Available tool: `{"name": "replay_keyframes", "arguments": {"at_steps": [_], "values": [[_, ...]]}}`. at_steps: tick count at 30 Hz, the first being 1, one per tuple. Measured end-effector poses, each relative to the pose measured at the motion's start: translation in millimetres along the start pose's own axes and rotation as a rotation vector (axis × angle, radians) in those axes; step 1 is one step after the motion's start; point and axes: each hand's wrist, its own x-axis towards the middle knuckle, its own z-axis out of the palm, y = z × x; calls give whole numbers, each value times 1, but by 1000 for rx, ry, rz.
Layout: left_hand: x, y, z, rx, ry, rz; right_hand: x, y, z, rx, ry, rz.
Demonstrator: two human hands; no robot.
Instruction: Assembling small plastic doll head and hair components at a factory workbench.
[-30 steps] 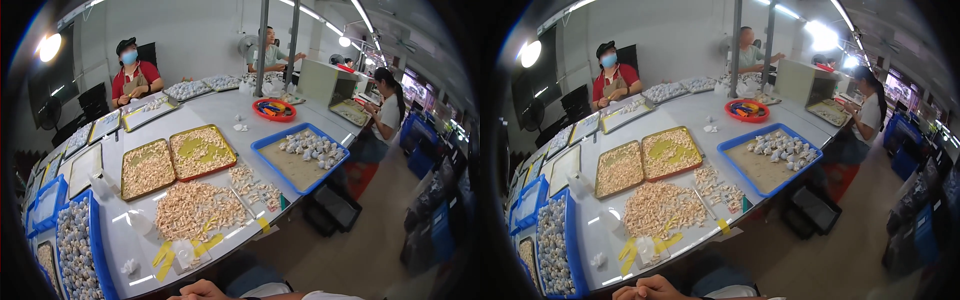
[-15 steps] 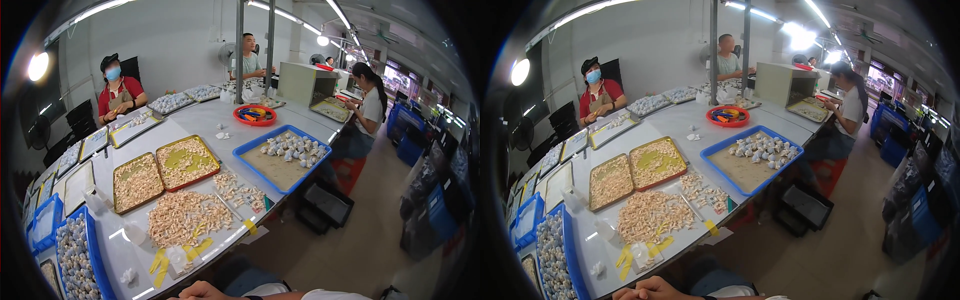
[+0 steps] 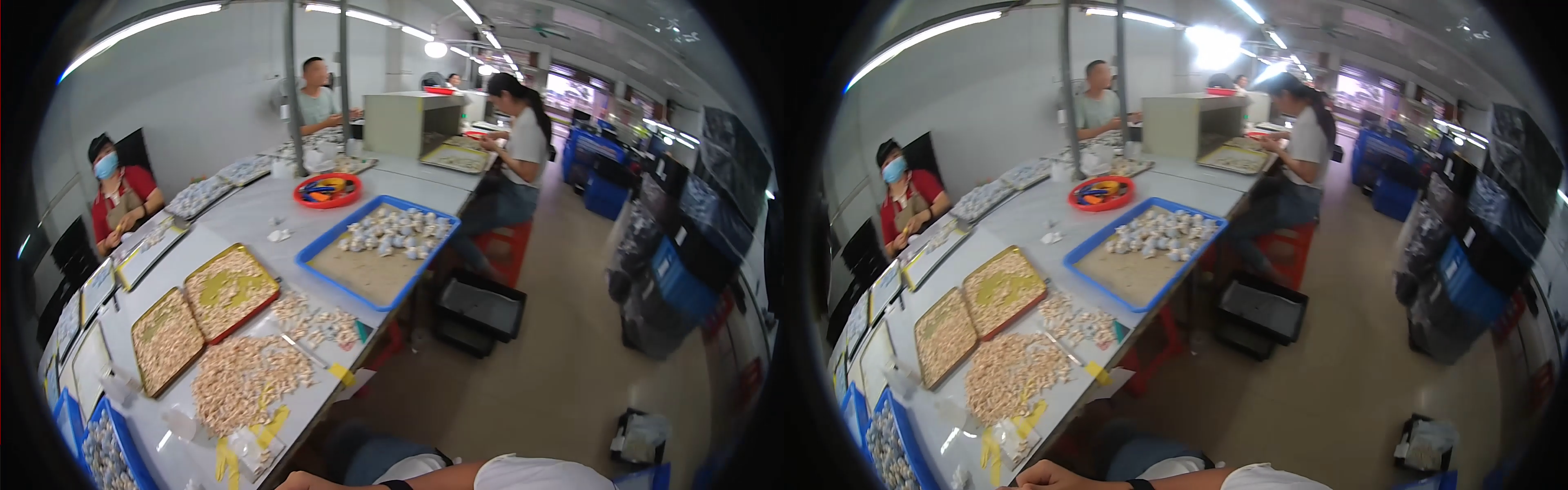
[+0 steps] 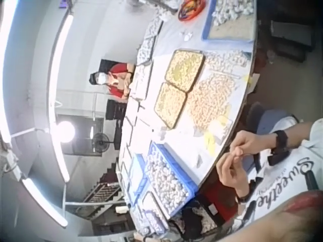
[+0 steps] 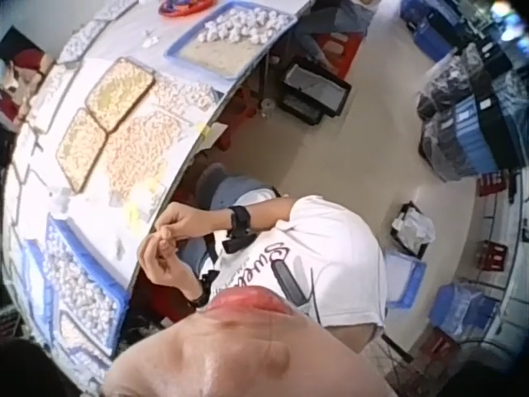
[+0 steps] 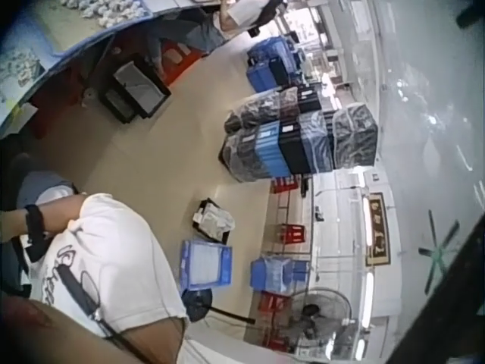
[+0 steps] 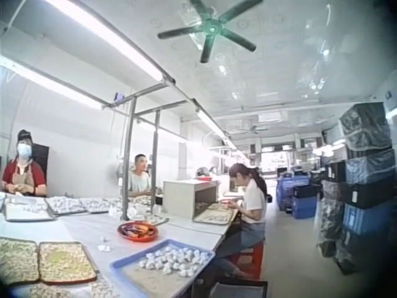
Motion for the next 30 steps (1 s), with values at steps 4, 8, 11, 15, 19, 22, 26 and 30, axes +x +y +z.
{"name": "replay_keyframes", "arguments": {"at_steps": [4,8,11,15,19,22,26,30], "values": [[2,7,21,-14,-39,114,-19,-27,0,-95,171,-70],[2,11,34,30,-36,133,-27,-36,-3,-272,310,-185],[2,14,40,58,-80,170,-34,-44,-3,-390,376,-232],[3,21,48,92,-115,208,-39,-52,-4,-474,445,-307],[2,29,53,100,-143,220,-45,-55,-6,-561,494,-337],[1,33,57,57,-163,220,-50,-53,-7,-612,540,-352],[-2,33,62,-31,-197,104,-53,-55,-12,-616,531,-365],[-4,35,66,-66,-228,89,-57,-60,-11,-604,562,-446]]}}
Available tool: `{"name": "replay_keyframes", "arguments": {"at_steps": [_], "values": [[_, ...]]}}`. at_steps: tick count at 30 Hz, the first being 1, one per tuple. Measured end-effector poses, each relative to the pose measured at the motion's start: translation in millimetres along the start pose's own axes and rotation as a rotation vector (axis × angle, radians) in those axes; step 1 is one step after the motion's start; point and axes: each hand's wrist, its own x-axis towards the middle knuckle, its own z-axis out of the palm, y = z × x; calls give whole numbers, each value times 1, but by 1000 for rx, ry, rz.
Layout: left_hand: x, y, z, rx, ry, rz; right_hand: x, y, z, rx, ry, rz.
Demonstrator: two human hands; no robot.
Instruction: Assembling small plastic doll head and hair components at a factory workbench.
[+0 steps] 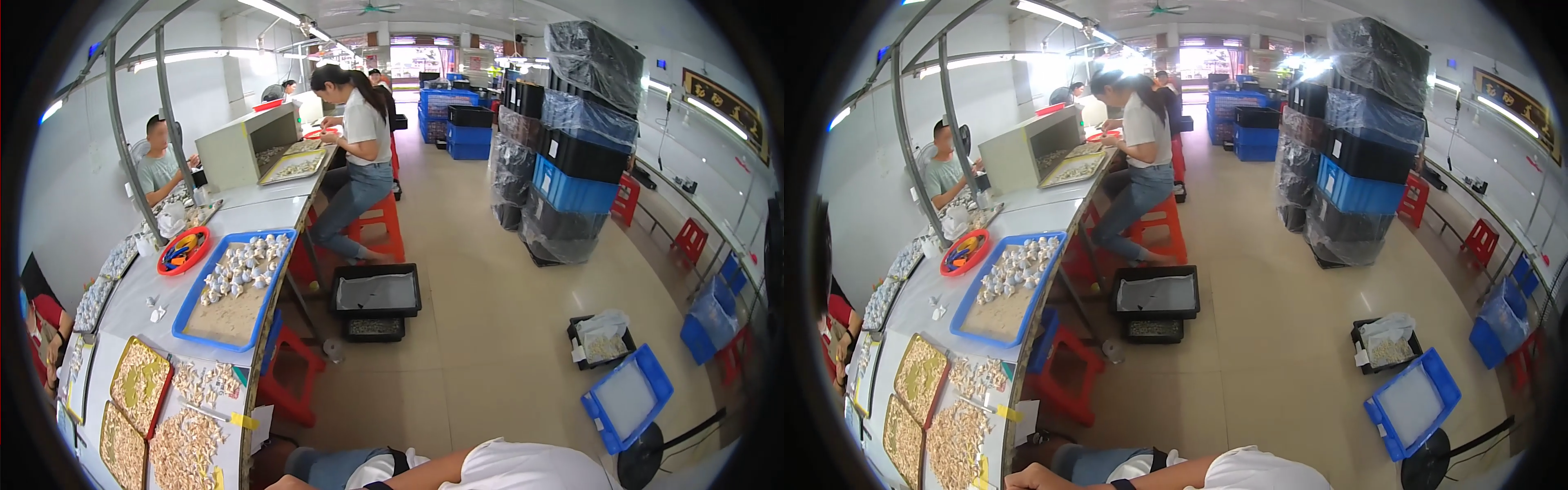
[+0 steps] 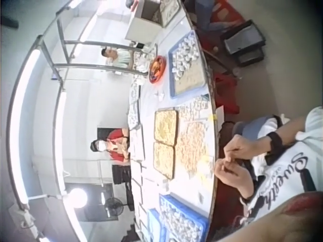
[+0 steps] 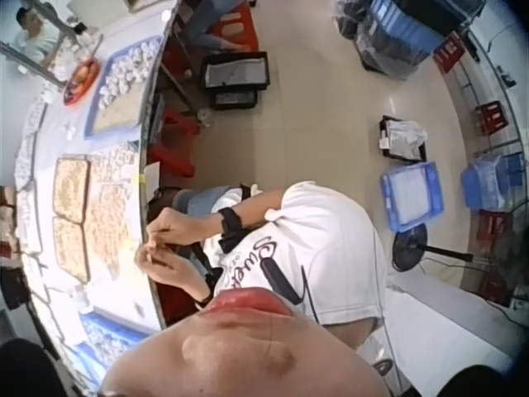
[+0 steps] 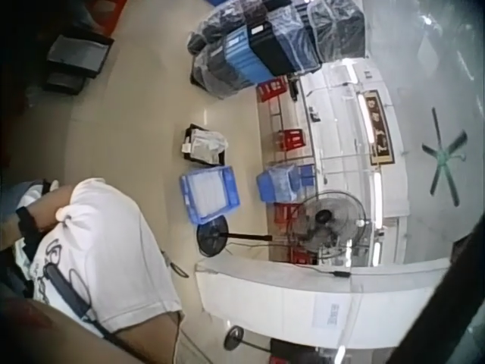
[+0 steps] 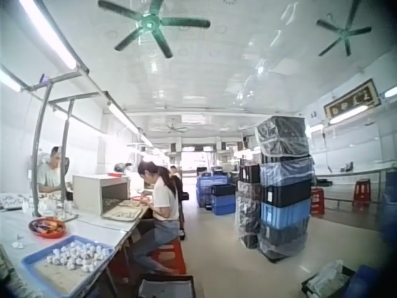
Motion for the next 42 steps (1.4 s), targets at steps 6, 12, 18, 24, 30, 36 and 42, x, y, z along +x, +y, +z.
{"name": "replay_keyframes", "arguments": {"at_steps": [6,12,18,24,30,36,42], "values": [[0,-5,-1,-82,-53,-117,-4,-5,-8,-62,-102,-122],[2,-9,10,-337,-68,36,-3,-11,-20,-120,-47,-25],[4,-7,15,-253,-118,174,-10,-17,-28,49,-54,74],[9,6,14,-29,-132,305,-13,-21,-32,90,-47,120],[8,11,12,2,-155,239,-13,-17,-31,80,-40,126],[8,7,12,18,-141,253,-11,-15,-29,34,-34,81],[5,4,14,-66,-155,128,-11,-14,-30,-30,-79,95]]}}
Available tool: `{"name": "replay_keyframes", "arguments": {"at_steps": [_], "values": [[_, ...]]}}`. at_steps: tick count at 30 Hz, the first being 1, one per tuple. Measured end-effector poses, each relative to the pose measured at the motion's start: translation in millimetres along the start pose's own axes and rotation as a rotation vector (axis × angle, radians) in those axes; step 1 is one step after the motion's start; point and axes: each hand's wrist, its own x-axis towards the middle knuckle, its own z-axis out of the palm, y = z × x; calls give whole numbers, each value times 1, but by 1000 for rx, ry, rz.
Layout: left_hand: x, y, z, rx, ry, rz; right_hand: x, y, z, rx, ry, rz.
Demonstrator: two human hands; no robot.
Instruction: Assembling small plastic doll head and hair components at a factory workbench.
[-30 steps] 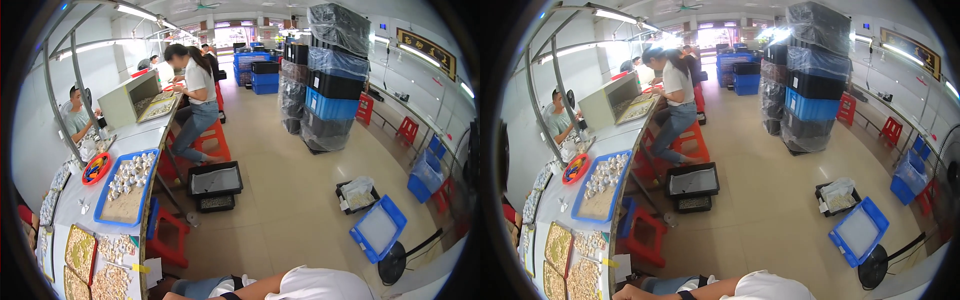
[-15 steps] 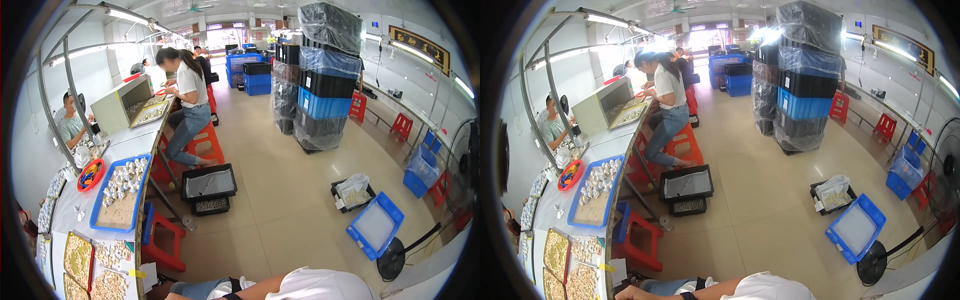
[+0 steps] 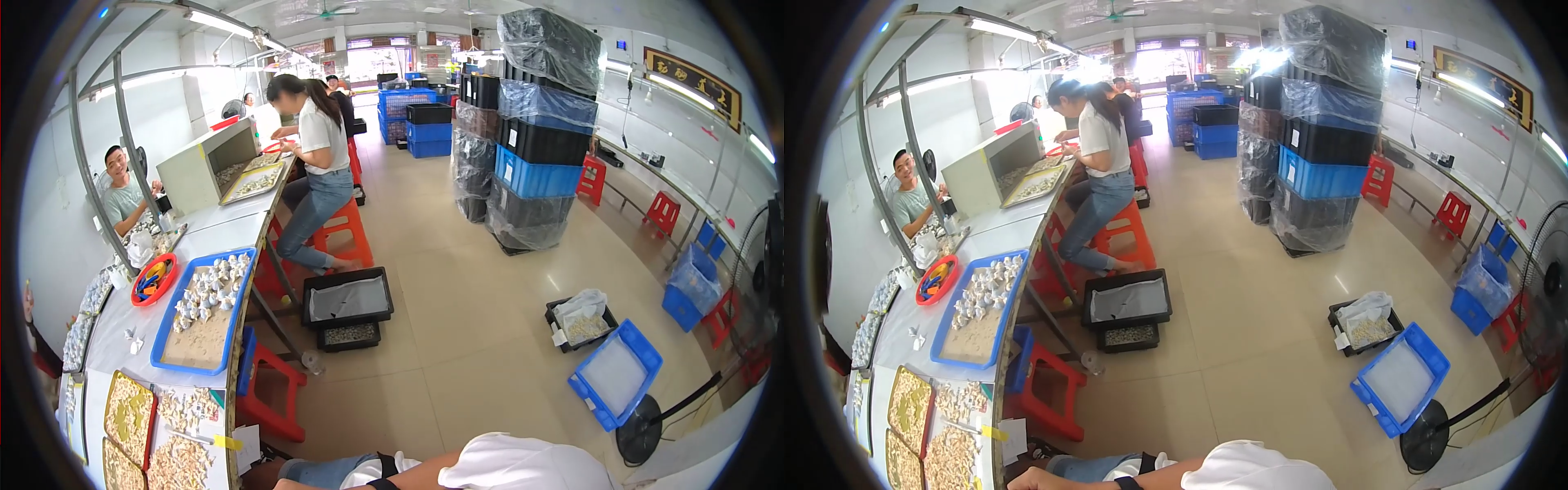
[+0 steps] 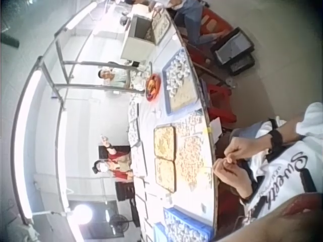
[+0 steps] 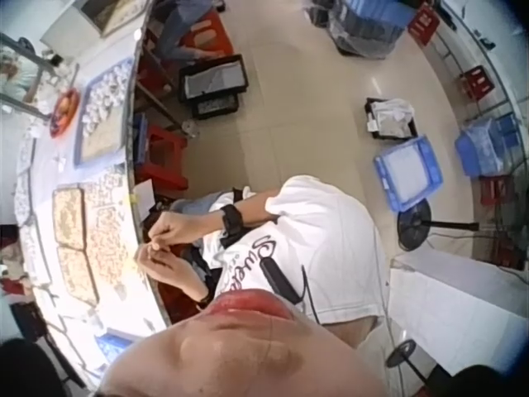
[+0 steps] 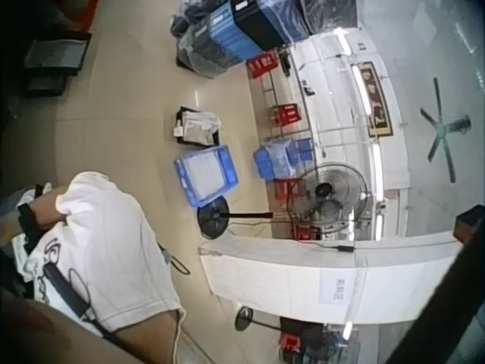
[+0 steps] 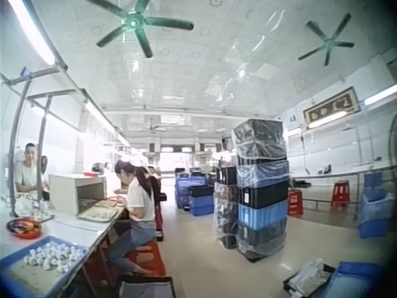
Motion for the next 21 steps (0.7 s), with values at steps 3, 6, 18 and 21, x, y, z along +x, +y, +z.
{"name": "replay_keyframes", "arguments": {"at_steps": [3,6,18,21], "values": [[1,-4,0,14,34,97,0,4,1,-9,-12,-20],[-3,-12,-3,-56,0,29,1,3,2,46,-31,-1],[-2,-15,-11,-317,-17,46,0,12,4,306,-125,97],[-7,-21,-13,-302,-56,56,-3,14,2,425,-182,204]]}}
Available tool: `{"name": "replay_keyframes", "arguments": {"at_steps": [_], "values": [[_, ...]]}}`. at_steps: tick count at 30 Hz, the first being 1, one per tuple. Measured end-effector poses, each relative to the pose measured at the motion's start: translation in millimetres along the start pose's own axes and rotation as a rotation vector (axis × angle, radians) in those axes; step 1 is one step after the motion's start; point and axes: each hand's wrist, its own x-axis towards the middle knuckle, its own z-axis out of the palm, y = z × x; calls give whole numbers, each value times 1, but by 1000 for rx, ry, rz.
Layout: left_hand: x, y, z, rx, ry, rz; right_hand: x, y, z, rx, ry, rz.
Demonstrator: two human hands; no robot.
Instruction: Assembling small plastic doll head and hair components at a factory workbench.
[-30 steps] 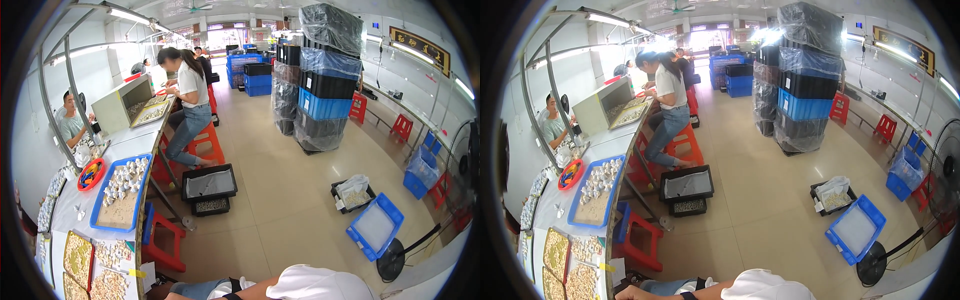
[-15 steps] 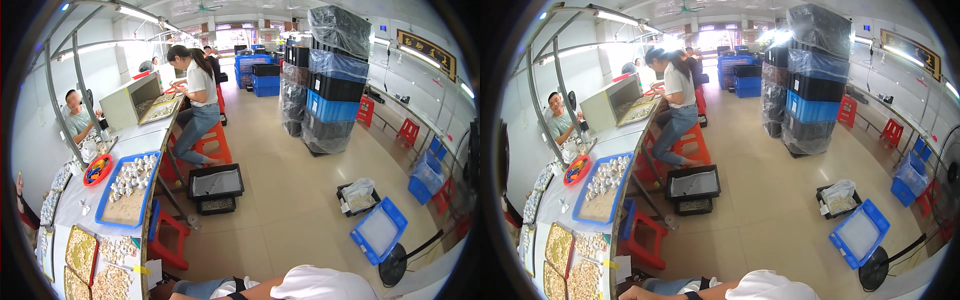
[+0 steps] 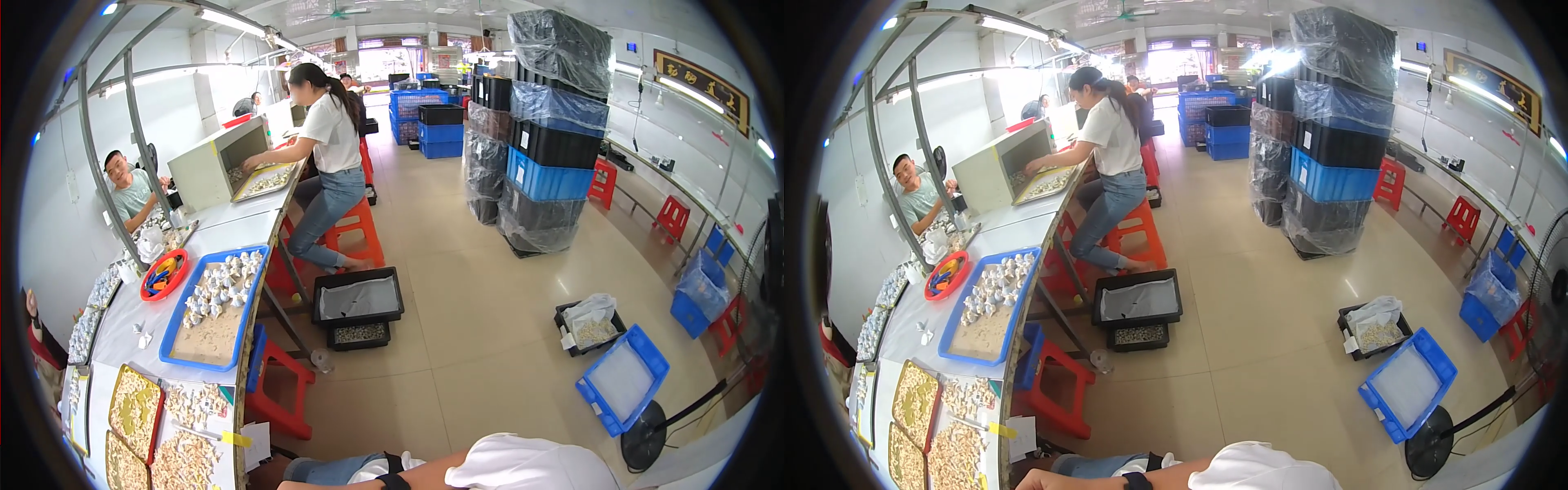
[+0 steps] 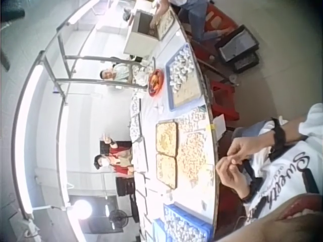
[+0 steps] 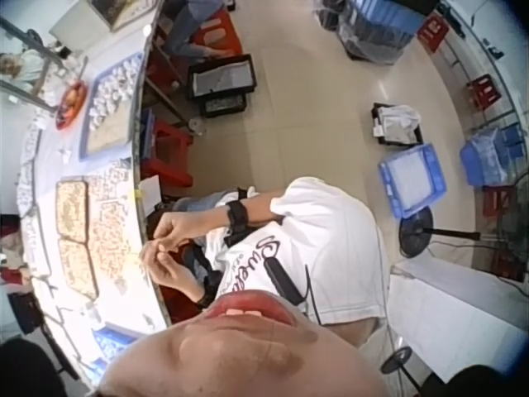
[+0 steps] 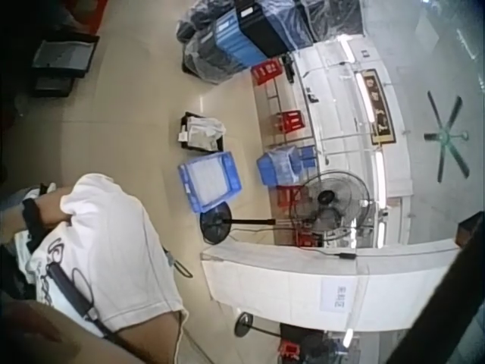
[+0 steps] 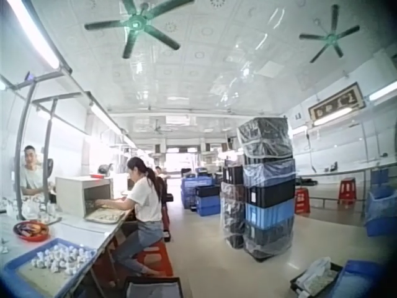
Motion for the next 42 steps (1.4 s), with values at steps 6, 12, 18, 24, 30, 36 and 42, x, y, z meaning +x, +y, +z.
{"name": "replay_keyframes", "arguments": {"at_steps": [6,12,18,24,30,36,42], "values": [[1,-5,-10,155,-58,112,1,7,-6,188,-58,231],[4,-15,-12,371,-82,400,-9,8,-17,314,-70,394],[11,-16,-8,540,-180,524,-22,22,-29,237,-71,403],[2,-23,-1,605,-229,431,-24,32,-29,517,131,729],[0,-23,3,622,-230,339,-20,32,-28,708,282,858],[1,-21,2,480,-283,161,-18,35,-28,708,325,897],[1,-22,2,401,-310,103,-20,40,-30,725,317,884]]}}
